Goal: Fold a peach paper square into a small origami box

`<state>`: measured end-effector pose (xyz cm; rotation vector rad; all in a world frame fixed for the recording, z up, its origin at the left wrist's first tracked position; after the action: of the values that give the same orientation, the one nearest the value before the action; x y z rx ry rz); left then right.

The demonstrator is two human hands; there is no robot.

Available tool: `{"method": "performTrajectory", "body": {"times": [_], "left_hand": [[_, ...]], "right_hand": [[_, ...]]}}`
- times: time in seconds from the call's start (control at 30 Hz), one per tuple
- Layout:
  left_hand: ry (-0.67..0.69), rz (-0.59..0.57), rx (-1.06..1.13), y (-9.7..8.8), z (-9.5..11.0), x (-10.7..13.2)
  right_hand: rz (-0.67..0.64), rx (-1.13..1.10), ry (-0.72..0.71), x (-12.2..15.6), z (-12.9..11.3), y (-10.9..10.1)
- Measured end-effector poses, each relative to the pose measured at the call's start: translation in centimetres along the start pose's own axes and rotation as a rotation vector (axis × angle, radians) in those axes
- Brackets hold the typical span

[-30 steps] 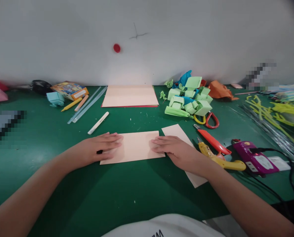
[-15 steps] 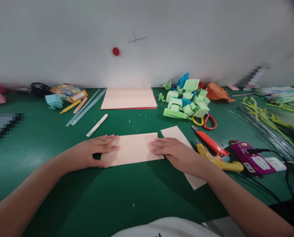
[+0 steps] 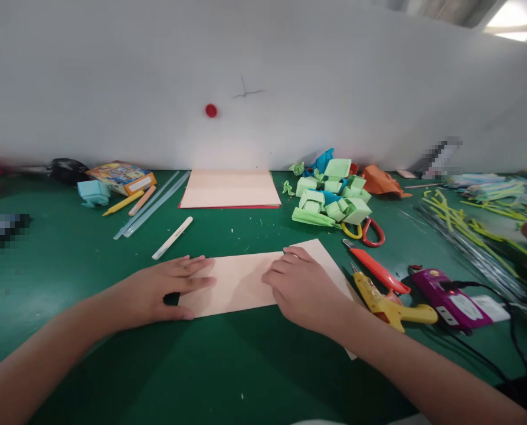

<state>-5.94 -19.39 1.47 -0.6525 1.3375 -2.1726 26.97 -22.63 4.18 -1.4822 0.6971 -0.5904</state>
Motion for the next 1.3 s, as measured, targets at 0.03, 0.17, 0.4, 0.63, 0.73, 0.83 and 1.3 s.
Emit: {"method": "performTrajectory", "body": {"times": [0.03, 0.17, 0.4, 0.63, 0.73, 0.83, 1.3], "left_hand": [[-0.004, -0.003, -0.003, 0.1, -0.1, 0.0], [-0.015, -0.012, -0.022, 0.5, -0.5, 0.2], [-0.069, -0.041, -0.081, 0.7, -0.1, 0.5], [-0.104, 0.017, -0.13, 0.4, 0.5, 0.8], [-0.134, 0.043, -0.187, 0.4, 0.8, 1.2], [-0.14, 0.063, -0.207, 0.4, 0.9, 1.4], [-0.13, 0.118, -0.173, 0.9, 0.4, 1.8]], "right_hand": [[-0.017, 0.046, -0.017, -0.8, -0.6, -0.1], [-0.074, 0.09, -0.07, -4.6, -2.9, 0.1], [-0.157, 0.108, -0.052, -8.3, -5.0, 1.5], [-0.125, 0.083, -0.043, -7.9, -4.6, 1.3], [-0.163, 0.077, -0.021, -8.1, -4.6, 1.0], [-0.196, 0.062, -0.009, -8.1, -4.3, 0.7], [-0.21, 0.095, 0.16, -5.0, -0.8, 0.2]]}}
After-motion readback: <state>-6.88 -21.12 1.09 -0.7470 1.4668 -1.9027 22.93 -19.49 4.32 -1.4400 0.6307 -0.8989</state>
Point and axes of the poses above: each hand's wrist, its own x-axis away from the middle knuckle, its own y-axis out of the palm, z = x × y, the point moved 1 cm from there along -x, towards the middle knuckle, and after that the axes turned 4 degrees about x, right-handed, at the moved point
